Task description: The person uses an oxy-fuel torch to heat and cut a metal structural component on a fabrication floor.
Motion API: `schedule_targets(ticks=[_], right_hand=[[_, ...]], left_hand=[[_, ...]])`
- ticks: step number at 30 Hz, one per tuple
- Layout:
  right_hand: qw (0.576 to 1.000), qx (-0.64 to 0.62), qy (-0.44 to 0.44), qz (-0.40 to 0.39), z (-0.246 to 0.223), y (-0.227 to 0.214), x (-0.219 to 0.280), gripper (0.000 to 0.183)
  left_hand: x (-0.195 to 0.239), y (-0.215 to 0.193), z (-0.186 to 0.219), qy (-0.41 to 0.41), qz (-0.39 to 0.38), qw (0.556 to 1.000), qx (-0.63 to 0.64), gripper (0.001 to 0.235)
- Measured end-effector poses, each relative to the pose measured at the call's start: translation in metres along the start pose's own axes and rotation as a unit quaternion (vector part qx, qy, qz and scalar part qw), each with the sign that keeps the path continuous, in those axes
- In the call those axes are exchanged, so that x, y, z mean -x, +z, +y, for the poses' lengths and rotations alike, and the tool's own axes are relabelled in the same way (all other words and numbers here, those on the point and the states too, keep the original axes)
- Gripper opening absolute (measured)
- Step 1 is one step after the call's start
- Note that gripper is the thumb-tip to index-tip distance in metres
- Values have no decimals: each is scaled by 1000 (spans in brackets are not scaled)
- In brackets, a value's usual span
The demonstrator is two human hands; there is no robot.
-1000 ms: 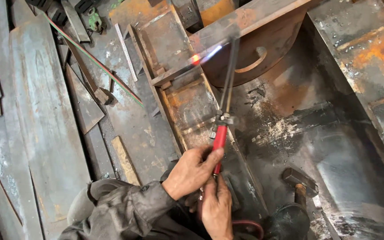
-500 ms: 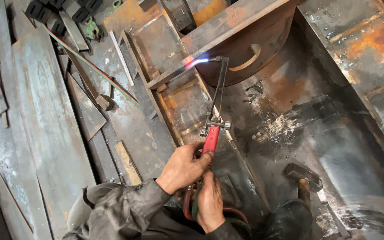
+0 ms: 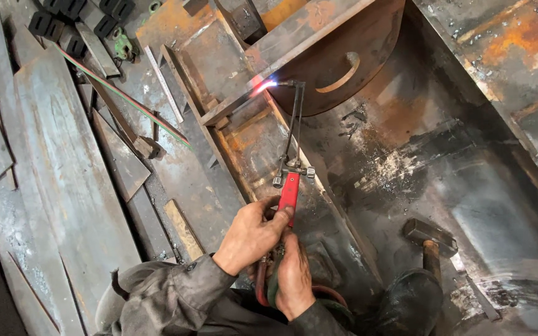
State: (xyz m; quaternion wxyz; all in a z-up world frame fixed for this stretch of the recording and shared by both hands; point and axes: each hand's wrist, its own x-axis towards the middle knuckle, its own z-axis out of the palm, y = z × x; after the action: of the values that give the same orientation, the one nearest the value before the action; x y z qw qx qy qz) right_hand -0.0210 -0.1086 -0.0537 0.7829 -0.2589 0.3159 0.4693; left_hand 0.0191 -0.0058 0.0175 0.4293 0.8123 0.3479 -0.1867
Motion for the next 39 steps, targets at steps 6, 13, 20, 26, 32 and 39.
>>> schedule_targets(ticks=[6,13,20,26,32,39], right_hand=[[999,-22,26,-22,-2,3,-1,52],[998,-37,48,-20,-5,4,1,51],[998,-38,49,-27,-6,4,2,54],[997,-41,56,-20,-4,2,2,55],[997,-46,55,-25,-3,2,2,55],[997,-44,56,-20,-3,3,2,54]], left_hand=[[-1,-2,-1,-30,1,999,-15,51],[0,-2,-1,-23,5,1000,-21,53],[2,-3,5,-27,4,999,-29,55],[2,-1,1,-16,12,999,-27,54],[3,-1,1,-22,8,999,-22,53],[5,-3,7,-26,8,999,-28,53]])
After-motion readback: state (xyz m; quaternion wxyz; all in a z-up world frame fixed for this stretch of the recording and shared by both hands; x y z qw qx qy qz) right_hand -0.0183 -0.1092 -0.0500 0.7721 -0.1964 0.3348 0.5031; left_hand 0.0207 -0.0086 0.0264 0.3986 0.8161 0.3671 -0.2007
